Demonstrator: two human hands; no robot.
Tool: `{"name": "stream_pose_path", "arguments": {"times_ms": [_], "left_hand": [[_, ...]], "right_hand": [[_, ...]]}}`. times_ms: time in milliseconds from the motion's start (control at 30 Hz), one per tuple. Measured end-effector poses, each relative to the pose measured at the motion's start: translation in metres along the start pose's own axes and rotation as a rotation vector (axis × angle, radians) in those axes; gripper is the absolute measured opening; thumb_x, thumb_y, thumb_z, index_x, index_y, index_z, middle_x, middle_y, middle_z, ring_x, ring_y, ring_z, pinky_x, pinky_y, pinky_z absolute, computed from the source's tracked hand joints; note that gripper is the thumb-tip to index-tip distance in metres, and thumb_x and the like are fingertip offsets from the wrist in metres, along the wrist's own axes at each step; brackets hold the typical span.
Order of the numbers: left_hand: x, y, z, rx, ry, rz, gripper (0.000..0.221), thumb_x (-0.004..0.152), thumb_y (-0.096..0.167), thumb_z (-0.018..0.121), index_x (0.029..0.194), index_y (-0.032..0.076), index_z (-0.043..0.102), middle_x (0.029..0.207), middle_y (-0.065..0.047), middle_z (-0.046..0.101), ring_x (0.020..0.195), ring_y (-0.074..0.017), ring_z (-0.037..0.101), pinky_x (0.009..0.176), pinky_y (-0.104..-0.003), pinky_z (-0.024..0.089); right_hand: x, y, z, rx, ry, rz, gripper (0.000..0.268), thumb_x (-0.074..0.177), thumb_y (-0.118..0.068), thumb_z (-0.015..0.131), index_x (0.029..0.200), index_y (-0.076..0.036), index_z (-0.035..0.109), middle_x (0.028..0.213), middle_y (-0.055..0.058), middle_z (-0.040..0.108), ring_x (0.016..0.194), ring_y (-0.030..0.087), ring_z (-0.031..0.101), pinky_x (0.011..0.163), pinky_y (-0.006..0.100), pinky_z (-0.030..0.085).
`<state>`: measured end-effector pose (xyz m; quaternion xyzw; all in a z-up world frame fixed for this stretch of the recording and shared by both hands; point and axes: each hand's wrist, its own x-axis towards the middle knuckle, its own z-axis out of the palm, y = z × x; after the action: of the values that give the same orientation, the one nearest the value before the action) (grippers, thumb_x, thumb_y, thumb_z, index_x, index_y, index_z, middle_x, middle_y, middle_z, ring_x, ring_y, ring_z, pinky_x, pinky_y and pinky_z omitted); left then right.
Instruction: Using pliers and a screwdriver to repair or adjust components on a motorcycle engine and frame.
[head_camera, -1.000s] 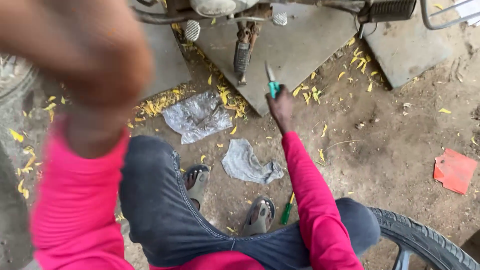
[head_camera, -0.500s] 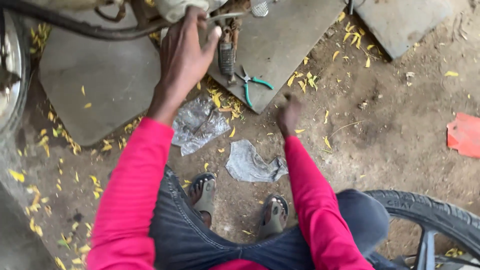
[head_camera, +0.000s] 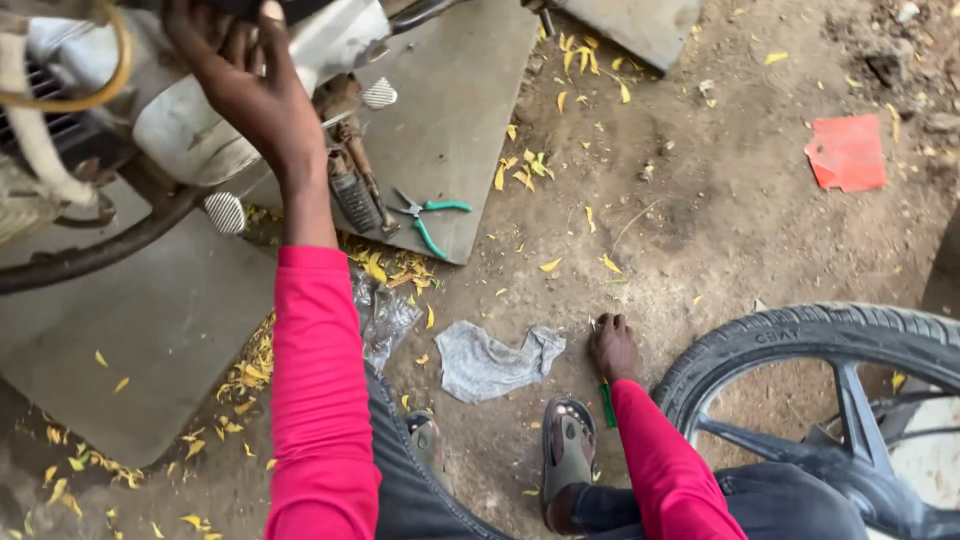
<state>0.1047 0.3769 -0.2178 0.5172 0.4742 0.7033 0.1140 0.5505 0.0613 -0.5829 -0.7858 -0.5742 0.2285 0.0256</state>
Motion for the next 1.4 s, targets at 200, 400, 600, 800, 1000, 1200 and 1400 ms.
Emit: {"name": "stream_pose_path", "arguments": {"times_ms": [200,400,600,800,1000,1200,1400], "left_hand": [[0.004,-0.006,0.012,-0.083,0.098,0.027,0.076,0.110,0.019,0.084,0.161,0.015,0.028,0.152,-0.015,0.053,0.139,-0.0282,0.060,0.121,-0.039,0.052],[0.001,0.003,0.025,-0.104,0.148,0.022,0.073,0.112,0.019,0.082,0.158,0.017,0.026,0.160,-0.014,0.039,0.148,-0.0241,0.046,0.127,-0.039,0.043],[0.003,-0.008,0.029,-0.180,0.159,-0.116,0.082,0.103,0.017,0.080,0.159,0.016,0.021,0.154,-0.015,0.044,0.133,-0.0258,0.056,0.109,-0.040,0.056],[-0.003,-0.026,0.039,-0.259,0.195,-0.005,0.083,0.100,0.007,0.083,0.161,0.014,0.026,0.146,-0.014,0.046,0.128,-0.0244,0.054,0.109,-0.040,0.053],[-0.007,-0.018,0.034,-0.239,0.224,-0.022,0.085,0.103,0.008,0.077,0.166,0.015,0.019,0.159,-0.016,0.043,0.143,-0.0274,0.053,0.121,-0.044,0.055],[-0.005,0.001,0.027,-0.250,0.167,-0.066,0.080,0.105,0.012,0.076,0.165,0.012,0.023,0.154,-0.018,0.046,0.139,-0.0310,0.056,0.119,-0.044,0.057],[-0.002,0.001,0.024,-0.203,0.148,-0.098,0.079,0.106,0.011,0.074,0.165,0.011,0.021,0.161,-0.018,0.043,0.146,-0.0330,0.053,0.123,-0.045,0.053]], "right_hand": [[-0.036,-0.027,-0.020,-0.060,-0.025,0.083,0.036,0.099,-0.043,0.062,0.119,-0.013,0.059,0.120,0.013,0.060,0.113,0.039,0.061,0.091,0.055,0.053],[-0.054,0.009,0.013,0.025,0.050,0.097,0.030,0.094,-0.027,0.061,0.119,-0.012,0.061,0.120,0.018,0.061,0.108,0.044,0.060,0.089,0.055,0.051],[-0.056,0.021,0.030,0.104,0.323,-0.002,0.029,0.108,-0.023,0.050,0.131,-0.007,0.057,0.109,0.022,0.065,0.100,0.040,0.063,0.087,0.055,0.050],[0.005,-0.108,-0.047,0.776,0.317,-0.059,0.039,0.108,-0.022,0.047,0.145,-0.008,0.048,0.108,0.014,0.067,0.081,0.016,0.064,0.065,0.036,0.055],[-0.001,-0.300,-0.223,1.032,-0.139,-0.284,0.036,0.112,-0.025,0.048,0.141,-0.011,0.064,0.081,0.001,0.052,0.063,0.009,0.045,0.051,0.025,0.041],[-0.005,-0.413,-0.322,0.917,-0.213,-0.433,0.034,0.107,-0.025,0.043,0.136,-0.016,0.059,0.064,-0.005,0.058,0.052,0.005,0.056,0.046,0.026,0.042],[0.026,-0.438,-0.309,0.884,-0.068,-0.611,0.034,0.110,-0.023,0.049,0.139,-0.013,0.064,0.059,-0.003,0.048,0.053,0.005,0.047,0.050,0.027,0.040]]}}
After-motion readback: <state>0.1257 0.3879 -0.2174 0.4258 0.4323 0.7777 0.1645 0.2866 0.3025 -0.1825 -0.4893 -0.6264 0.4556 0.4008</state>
